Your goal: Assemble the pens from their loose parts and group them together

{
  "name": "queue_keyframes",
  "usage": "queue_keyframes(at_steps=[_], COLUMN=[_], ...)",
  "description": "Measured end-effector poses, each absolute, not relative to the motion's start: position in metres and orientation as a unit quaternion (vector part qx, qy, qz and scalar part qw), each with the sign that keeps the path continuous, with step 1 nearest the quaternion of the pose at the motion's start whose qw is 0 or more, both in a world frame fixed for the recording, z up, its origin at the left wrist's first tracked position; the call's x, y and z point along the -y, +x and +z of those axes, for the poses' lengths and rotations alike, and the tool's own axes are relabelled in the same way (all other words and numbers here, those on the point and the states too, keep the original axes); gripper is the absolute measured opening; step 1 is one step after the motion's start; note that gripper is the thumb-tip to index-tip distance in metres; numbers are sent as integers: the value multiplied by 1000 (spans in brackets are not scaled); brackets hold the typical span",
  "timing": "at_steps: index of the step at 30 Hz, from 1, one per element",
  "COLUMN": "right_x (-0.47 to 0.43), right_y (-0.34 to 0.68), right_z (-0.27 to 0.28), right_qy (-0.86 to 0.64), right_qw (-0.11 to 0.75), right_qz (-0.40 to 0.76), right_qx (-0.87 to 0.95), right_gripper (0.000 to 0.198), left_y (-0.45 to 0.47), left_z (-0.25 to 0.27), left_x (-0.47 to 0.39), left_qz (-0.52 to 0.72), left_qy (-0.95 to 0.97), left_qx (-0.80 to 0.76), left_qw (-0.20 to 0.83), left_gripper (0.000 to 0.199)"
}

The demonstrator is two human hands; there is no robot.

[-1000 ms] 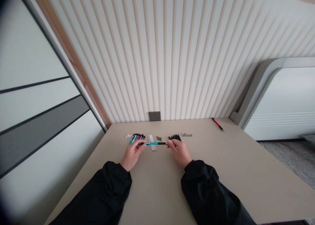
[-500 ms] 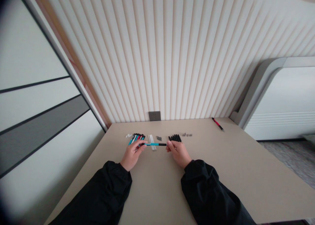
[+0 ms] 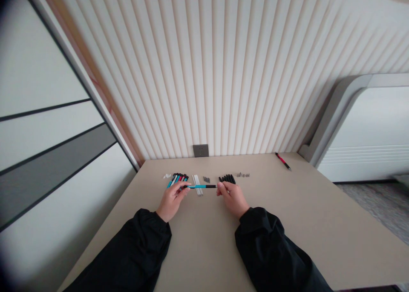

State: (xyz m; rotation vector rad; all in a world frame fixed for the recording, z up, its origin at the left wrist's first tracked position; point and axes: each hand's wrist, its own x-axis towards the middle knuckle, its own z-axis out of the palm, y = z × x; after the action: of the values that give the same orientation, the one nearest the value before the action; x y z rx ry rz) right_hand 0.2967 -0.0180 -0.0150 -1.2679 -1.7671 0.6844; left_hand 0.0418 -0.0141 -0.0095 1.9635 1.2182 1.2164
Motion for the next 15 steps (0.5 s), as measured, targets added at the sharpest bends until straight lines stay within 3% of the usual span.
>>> queue_keyframes(at_steps=[8,15], right_x=[19,21], right_y=[295,296], right_z=[-10,-10], right_qy=[-487,-516], right_qw=[445,406], right_qz=[248,220], right_qx=[709,722], right_gripper=[27,34], left_y=[42,43], left_z=[-9,-9], left_x=[14,15], left_qz=[461,450], left_qy=[711,729], left_qx=[-460,-441], left_qw=[267,266], left_gripper=[22,19])
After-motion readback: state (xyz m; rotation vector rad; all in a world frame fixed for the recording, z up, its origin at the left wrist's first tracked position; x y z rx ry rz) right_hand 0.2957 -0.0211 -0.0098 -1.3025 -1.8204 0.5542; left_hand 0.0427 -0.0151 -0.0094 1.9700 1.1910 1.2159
